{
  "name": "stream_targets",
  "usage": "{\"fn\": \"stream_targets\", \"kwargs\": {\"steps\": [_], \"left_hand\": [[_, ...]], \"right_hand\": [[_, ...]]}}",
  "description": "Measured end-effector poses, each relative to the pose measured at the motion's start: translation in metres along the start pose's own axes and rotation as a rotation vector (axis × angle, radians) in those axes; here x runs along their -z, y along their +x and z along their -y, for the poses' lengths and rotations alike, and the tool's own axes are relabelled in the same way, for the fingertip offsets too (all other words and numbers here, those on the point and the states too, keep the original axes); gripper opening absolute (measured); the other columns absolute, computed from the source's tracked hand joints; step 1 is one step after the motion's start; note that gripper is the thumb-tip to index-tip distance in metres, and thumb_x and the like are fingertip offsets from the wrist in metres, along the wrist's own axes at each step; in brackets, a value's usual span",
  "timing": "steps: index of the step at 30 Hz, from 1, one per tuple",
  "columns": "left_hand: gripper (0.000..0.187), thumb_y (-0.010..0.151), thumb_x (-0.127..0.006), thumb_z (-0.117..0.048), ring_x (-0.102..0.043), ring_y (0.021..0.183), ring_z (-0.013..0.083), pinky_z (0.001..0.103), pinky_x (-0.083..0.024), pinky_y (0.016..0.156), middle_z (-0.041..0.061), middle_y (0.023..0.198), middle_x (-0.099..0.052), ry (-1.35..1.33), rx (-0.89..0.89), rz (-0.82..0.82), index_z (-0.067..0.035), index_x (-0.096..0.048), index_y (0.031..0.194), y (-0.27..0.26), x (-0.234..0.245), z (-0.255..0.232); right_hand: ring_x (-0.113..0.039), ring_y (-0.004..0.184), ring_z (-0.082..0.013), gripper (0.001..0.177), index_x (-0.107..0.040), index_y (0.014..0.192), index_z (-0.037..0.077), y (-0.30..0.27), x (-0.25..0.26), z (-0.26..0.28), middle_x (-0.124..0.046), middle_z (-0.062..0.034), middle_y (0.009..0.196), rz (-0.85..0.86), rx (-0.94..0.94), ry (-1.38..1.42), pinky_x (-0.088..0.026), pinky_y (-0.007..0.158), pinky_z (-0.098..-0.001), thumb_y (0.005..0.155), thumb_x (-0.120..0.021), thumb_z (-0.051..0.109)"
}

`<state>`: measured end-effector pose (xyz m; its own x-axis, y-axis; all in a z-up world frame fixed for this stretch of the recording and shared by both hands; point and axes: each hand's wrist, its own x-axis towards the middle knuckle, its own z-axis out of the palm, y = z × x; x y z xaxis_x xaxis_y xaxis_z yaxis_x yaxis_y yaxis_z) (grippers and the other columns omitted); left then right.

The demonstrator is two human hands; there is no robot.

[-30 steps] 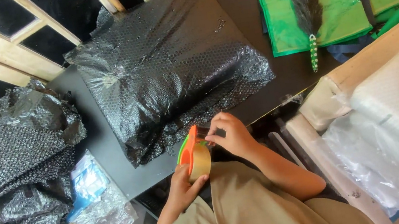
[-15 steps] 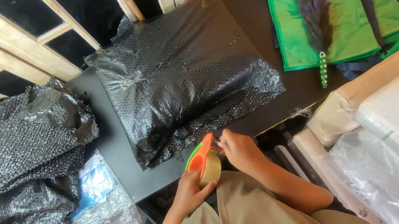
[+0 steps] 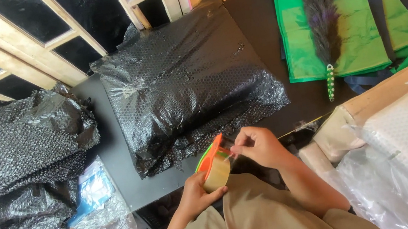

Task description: Wrapping a black package in black bubble wrap and securing it with tape.

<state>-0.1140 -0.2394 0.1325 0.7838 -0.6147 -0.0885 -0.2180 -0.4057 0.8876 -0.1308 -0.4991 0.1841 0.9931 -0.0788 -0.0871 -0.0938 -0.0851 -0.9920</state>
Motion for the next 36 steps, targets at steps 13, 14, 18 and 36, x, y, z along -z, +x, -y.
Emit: {"fn": "stream_targets", "kwargs": {"steps": [13,14,18,36], "left_hand": [[0.046,0.086,-0.079,-0.049,-0.043,0.064,0.0119,0.027,-0.034,0.062,-0.003,0.067,-0.048,-0.139,-0.161,-0.054,-0.013,-0.054,0.069,0.006,-0.019,-0.002],[0.046,0.085,-0.081,-0.046,-0.042,0.063,0.0119,0.027,-0.034,0.062,-0.003,0.066,-0.047,-0.165,-0.199,-0.072,-0.013,-0.054,0.068,0.006,-0.02,-0.002],[0.048,0.088,-0.081,-0.039,-0.035,0.061,0.0124,0.027,-0.029,0.06,-0.003,0.065,-0.039,-0.144,-0.22,-0.11,-0.013,-0.047,0.067,0.004,-0.024,0.008],[0.043,0.09,-0.076,-0.042,-0.041,0.059,0.0224,0.041,-0.046,0.081,0.001,0.062,-0.05,0.213,-0.706,-0.213,-0.009,-0.054,0.076,-0.006,-0.019,0.013]], "right_hand": [[-0.068,0.072,-0.0148,0.024,-0.061,0.075,0.01,0.055,0.069,-0.019,-0.076,-0.0077,0.08,0.069,-0.241,-0.019,-0.058,0.07,-0.0285,0.088,-0.08,0.017],[-0.064,0.069,-0.0163,0.024,-0.059,0.074,0.009,0.063,0.067,-0.036,-0.072,-0.0093,0.077,0.12,-0.251,0.11,-0.055,0.068,-0.0291,0.09,-0.078,0.011],[-0.049,0.063,-0.016,0.031,-0.053,0.071,0.011,0.085,0.05,-0.09,-0.056,-0.0065,0.067,0.295,-0.337,0.405,-0.04,0.06,-0.0282,0.097,-0.067,0.002],[-0.047,0.054,-0.0161,0.027,-0.048,0.079,0.009,0.011,-0.023,-0.292,-0.054,-0.0123,0.067,0.07,-0.677,0.412,-0.031,0.045,-0.0265,0.071,-0.053,-0.015]]}}
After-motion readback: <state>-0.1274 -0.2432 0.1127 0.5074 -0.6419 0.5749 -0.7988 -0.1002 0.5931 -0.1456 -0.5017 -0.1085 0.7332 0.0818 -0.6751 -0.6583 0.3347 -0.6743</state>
